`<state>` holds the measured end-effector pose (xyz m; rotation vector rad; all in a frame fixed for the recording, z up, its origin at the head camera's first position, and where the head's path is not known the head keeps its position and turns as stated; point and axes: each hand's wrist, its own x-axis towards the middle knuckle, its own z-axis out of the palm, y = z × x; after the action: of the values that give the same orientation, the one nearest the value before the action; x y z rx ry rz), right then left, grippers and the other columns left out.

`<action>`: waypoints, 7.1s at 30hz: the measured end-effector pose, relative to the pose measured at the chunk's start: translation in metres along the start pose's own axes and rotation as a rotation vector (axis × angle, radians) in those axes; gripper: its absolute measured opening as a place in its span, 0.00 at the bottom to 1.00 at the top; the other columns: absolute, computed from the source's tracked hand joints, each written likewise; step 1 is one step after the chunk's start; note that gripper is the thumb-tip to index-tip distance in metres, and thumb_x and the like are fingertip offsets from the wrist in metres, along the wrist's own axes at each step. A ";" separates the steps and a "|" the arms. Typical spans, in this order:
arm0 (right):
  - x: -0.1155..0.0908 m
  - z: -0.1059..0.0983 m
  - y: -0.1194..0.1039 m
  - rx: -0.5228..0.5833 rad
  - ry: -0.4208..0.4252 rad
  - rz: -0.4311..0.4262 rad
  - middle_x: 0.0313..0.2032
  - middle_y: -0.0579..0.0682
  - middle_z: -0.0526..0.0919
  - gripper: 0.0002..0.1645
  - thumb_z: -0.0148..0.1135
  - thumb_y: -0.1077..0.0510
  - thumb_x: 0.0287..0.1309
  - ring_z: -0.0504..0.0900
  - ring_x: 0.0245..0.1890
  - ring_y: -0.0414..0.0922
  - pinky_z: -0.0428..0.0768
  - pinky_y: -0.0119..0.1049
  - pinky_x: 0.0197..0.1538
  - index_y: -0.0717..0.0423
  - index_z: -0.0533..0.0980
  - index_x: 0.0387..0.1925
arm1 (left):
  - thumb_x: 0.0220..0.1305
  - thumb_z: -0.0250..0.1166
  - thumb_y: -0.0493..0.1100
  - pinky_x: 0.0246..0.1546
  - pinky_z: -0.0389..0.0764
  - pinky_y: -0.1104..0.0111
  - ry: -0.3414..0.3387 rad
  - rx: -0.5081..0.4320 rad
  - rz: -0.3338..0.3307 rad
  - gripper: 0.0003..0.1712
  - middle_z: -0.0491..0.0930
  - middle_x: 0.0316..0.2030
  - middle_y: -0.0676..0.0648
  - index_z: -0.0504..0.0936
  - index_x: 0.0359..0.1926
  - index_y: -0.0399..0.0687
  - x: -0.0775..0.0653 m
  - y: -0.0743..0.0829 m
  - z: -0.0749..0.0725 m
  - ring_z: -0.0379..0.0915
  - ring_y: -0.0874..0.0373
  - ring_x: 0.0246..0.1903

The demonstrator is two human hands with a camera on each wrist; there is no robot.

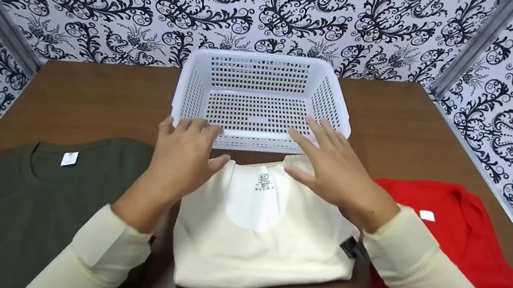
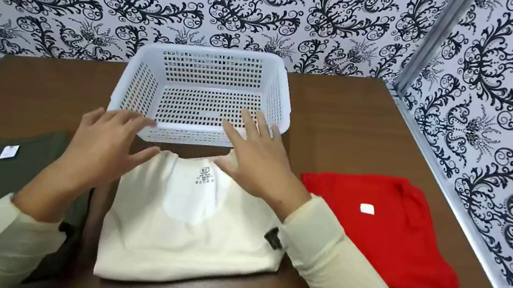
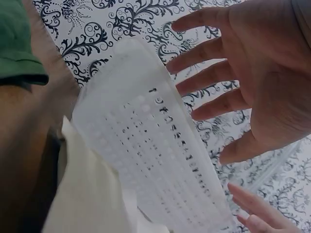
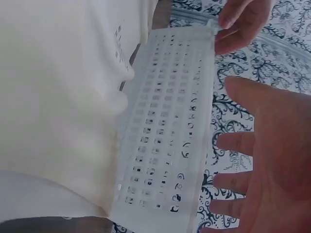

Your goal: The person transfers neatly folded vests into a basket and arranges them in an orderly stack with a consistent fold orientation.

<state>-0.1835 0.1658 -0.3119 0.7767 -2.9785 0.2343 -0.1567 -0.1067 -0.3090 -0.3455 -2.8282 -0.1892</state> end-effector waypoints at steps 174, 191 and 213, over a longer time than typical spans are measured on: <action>-0.045 0.025 0.022 0.811 -0.208 0.131 0.30 0.50 0.76 0.22 0.61 0.44 0.55 0.78 0.25 0.41 0.79 0.34 0.30 0.56 0.70 0.43 | 0.62 0.59 0.40 0.42 0.78 0.65 -0.489 -1.009 0.012 0.22 0.76 0.49 0.45 0.67 0.56 0.47 -0.034 -0.034 0.015 0.75 0.56 0.44; -0.053 0.006 0.019 0.857 -0.143 0.160 0.39 0.52 0.78 0.26 0.62 0.45 0.54 0.80 0.33 0.44 0.81 0.36 0.37 0.53 0.68 0.49 | 0.61 0.60 0.41 0.43 0.78 0.64 -0.450 -1.132 0.023 0.23 0.76 0.47 0.41 0.68 0.56 0.42 -0.035 -0.042 -0.001 0.75 0.55 0.44; -0.052 -0.009 0.018 0.910 -0.019 0.123 0.44 0.49 0.75 0.27 0.62 0.50 0.55 0.80 0.40 0.45 0.81 0.36 0.42 0.51 0.64 0.53 | 0.63 0.58 0.43 0.43 0.78 0.62 -0.314 -1.194 -0.030 0.23 0.73 0.50 0.46 0.64 0.58 0.51 -0.034 -0.042 -0.012 0.74 0.55 0.45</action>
<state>-0.1467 0.2078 -0.3106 0.6071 -2.8413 1.6488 -0.1328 -0.1560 -0.3115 -0.5808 -2.6302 -1.9653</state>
